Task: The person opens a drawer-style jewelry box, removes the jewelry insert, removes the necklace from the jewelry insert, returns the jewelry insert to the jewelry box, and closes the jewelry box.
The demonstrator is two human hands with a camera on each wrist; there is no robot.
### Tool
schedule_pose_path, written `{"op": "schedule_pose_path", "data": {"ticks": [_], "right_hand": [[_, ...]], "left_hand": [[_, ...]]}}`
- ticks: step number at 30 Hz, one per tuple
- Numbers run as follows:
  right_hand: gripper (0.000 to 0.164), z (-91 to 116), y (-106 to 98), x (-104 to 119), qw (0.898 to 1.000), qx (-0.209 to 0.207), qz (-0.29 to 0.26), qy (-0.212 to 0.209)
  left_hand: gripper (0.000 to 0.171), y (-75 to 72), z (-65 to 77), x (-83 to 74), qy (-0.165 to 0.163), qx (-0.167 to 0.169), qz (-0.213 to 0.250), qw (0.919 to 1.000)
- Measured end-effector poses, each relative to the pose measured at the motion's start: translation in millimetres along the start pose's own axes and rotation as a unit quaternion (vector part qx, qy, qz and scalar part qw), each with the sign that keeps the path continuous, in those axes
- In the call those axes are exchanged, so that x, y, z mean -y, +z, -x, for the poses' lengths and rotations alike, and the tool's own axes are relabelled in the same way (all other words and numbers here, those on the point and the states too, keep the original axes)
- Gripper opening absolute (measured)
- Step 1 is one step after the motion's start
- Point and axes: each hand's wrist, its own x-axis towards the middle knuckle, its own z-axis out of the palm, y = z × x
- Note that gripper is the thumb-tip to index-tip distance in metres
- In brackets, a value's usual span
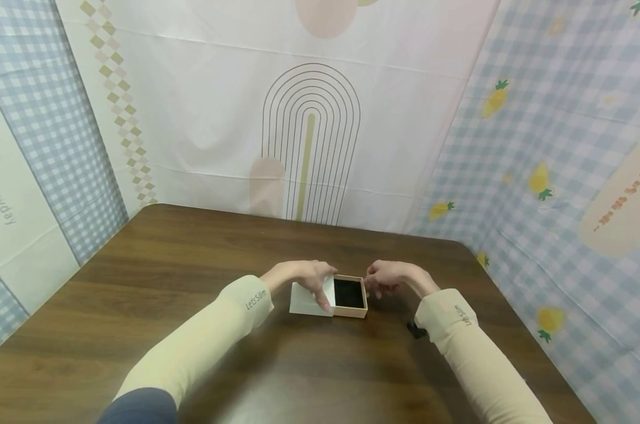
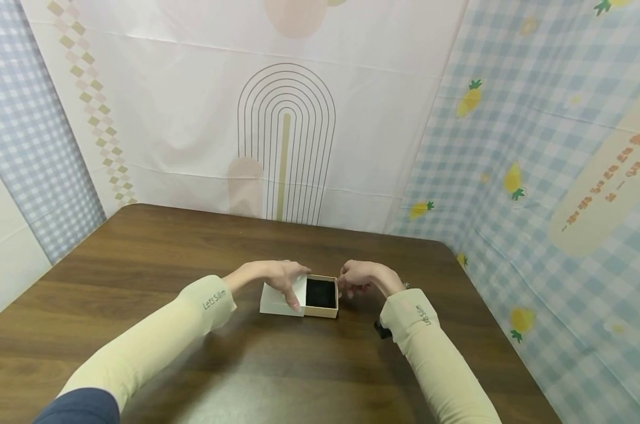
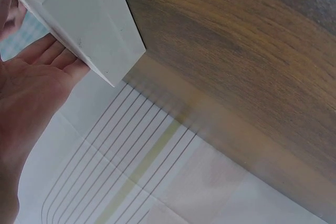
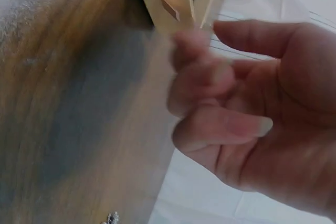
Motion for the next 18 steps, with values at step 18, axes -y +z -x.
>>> {"op": "schedule_pose_path", "data": {"ticks": [18], "right_hand": [[0.028, -4, 9, -8, 0.996, 0.080, -0.031, 0.006]], "left_hand": [[0.104, 1.5, 1.7, 1.0, -0.007, -0.005, 0.010, 0.9999]]}}
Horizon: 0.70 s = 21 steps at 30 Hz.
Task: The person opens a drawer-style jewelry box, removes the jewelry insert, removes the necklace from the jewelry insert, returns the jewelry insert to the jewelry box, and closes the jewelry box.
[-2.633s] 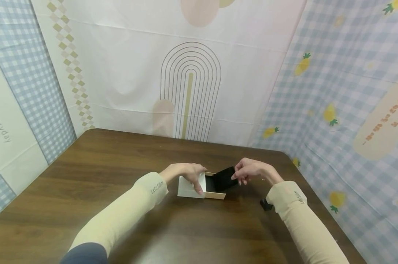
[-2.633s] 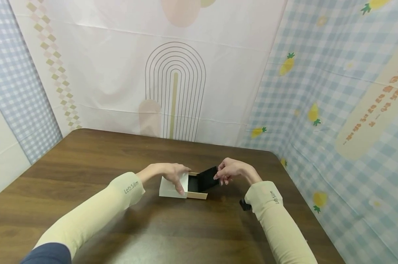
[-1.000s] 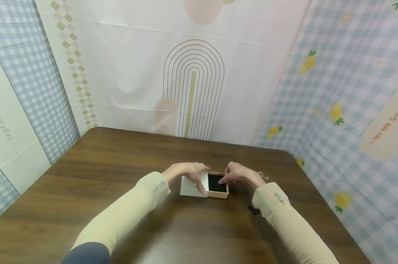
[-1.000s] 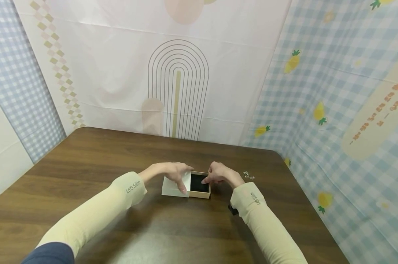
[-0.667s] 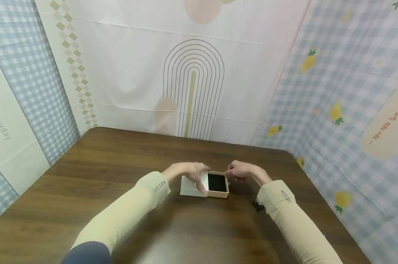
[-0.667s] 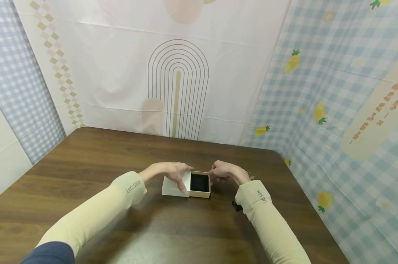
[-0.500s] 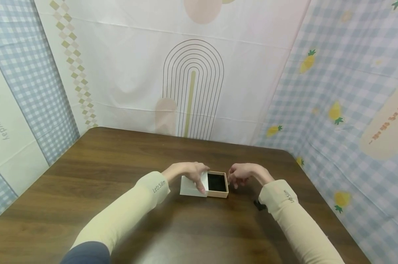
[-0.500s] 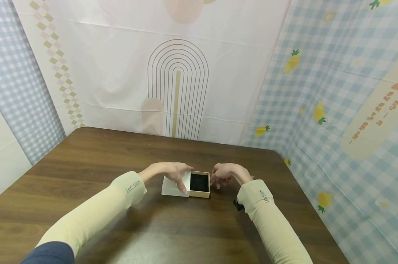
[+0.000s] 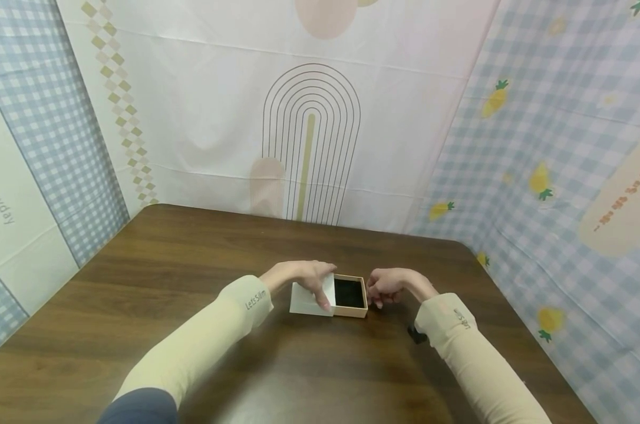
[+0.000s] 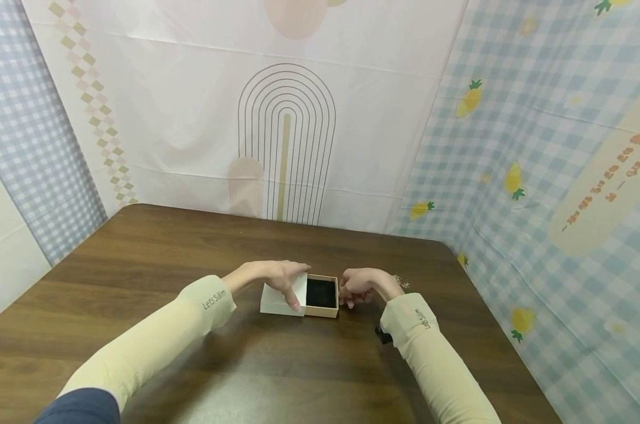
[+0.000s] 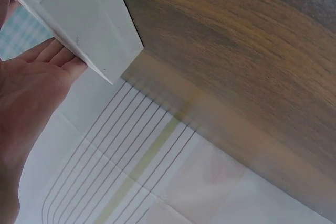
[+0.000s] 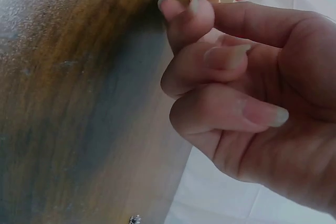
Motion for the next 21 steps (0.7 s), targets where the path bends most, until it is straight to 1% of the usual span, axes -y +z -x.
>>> {"op": "schedule_pose_path", "data": {"ticks": [2, 9, 13, 18, 20, 21], "right_hand": [[0.027, 0.4, 1.0, 0.1, 1.000, -0.002, 0.002, -0.004], [0.024, -0.9, 2.6, -0.2, 1.000, -0.004, 0.006, -0.007], [0.025, -1.1, 3.3, -0.3, 1.000, -0.006, 0.000, -0.006], [0.026, -1.1, 3.7, 0.7, 1.000, -0.012, -0.003, -0.007], [0.025, -1.3, 3.7, 1.0, 1.000, -0.013, -0.002, -0.008], [0.025, -1.2, 3.7, 1.3, 1.000, -0.013, -0.002, -0.007]], "left_hand": [[0.104, -0.5, 0.3, -0.1, -0.001, -0.003, -0.003, 1.0000], [0.100, -1.0, 0.3, 0.3, 0.009, -0.006, -0.027, 0.9996], [0.098, -0.6, 1.3, -0.6, 0.000, -0.010, -0.040, 0.9992], [0.080, -1.9, 2.6, -2.4, -0.014, -0.019, -0.055, 0.9982], [0.076, -2.2, 3.3, -2.7, -0.021, -0.020, -0.058, 0.9979], [0.077, -2.2, 3.6, -2.7, -0.025, -0.020, -0.058, 0.9978]]}}
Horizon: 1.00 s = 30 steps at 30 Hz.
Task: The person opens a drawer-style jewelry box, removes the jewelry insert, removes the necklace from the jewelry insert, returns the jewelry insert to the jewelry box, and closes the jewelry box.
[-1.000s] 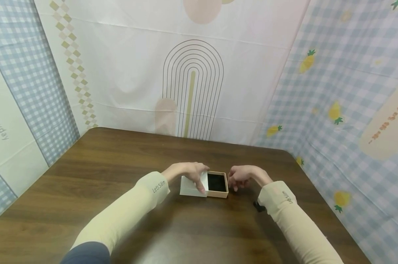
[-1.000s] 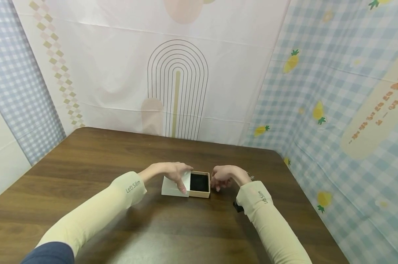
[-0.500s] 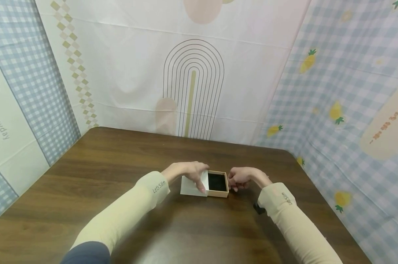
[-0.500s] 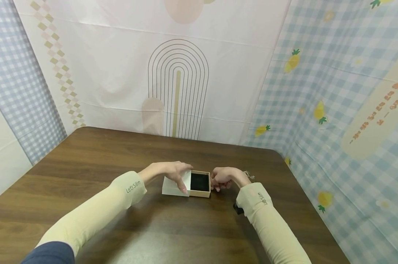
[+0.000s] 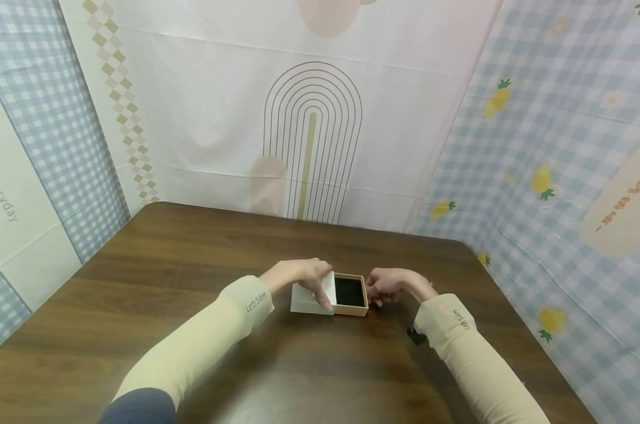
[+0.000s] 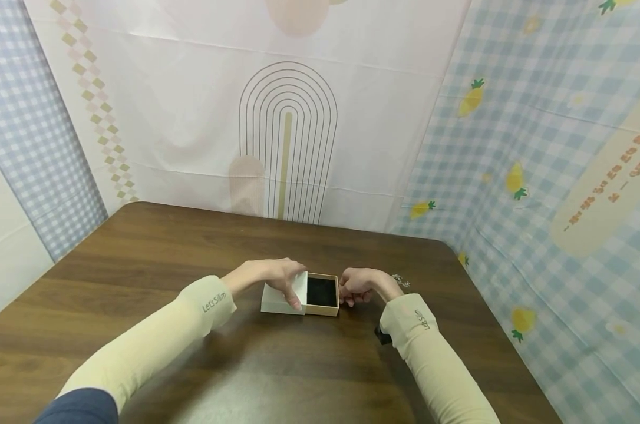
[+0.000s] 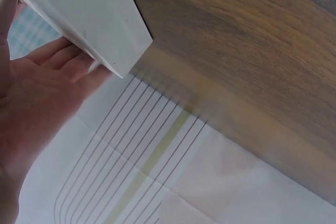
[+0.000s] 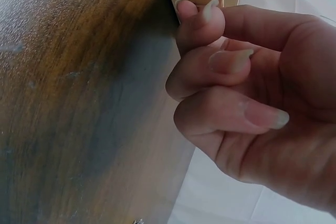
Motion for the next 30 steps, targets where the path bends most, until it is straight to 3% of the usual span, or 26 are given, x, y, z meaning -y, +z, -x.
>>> {"op": "schedule_pose_path", "data": {"ticks": [8, 14, 30], "right_hand": [[0.024, 0.4, 1.0, 0.4, 1.000, -0.001, 0.005, 0.000], [0.024, 0.6, 0.4, 1.9, 1.000, -0.006, 0.000, 0.007], [0.023, -3.3, 1.7, 7.4, 1.000, -0.013, 0.021, -0.011]], "left_hand": [[0.076, 3.2, 1.5, 0.3, -0.003, -0.004, -0.008, 1.0000], [0.086, 2.4, 2.5, 0.9, -0.002, -0.007, -0.002, 1.0000], [0.080, 2.7, 2.7, 0.2, 0.002, -0.009, -0.014, 0.9999]]}}
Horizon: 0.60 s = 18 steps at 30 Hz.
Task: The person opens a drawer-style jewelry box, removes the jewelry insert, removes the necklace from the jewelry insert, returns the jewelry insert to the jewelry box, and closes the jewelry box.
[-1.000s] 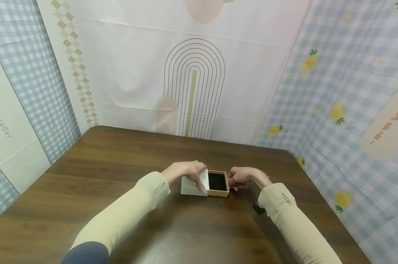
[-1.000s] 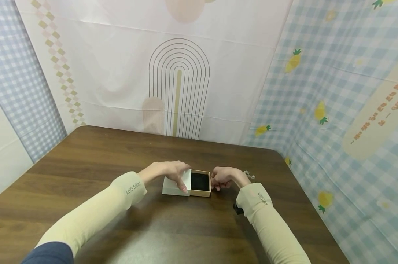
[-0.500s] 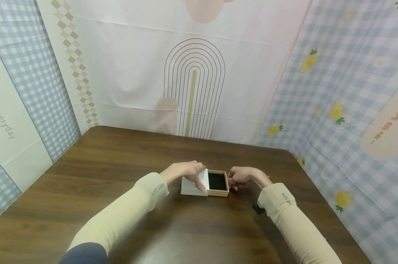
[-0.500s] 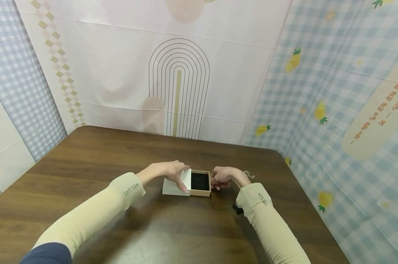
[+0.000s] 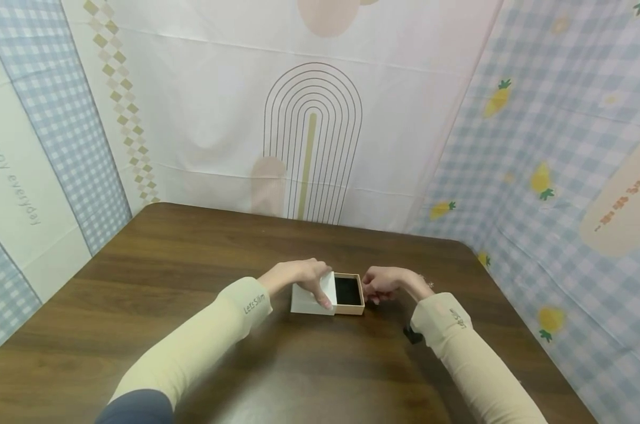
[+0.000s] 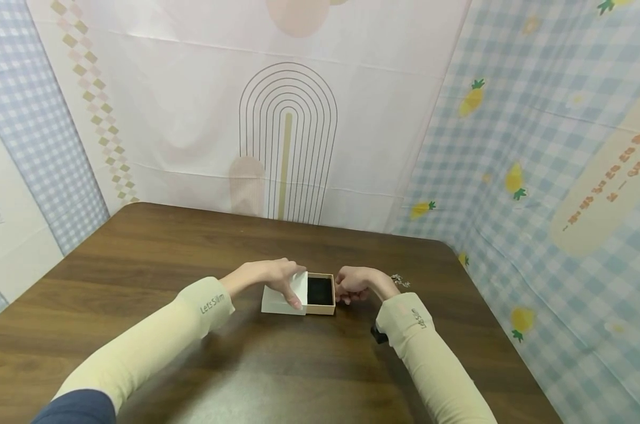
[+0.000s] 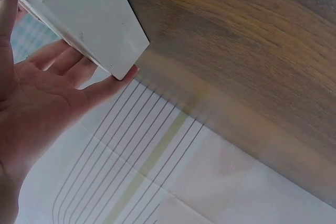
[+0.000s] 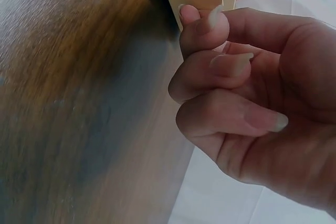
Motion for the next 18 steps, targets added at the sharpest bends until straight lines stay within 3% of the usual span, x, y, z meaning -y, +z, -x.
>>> {"op": "schedule_pose_path", "data": {"ticks": [18], "right_hand": [[0.023, -8, 5, 12, 1.000, -0.016, 0.026, 0.007]], "left_hand": [[0.095, -0.8, 1.0, -0.1, -0.003, 0.008, 0.000, 1.0000]]}}
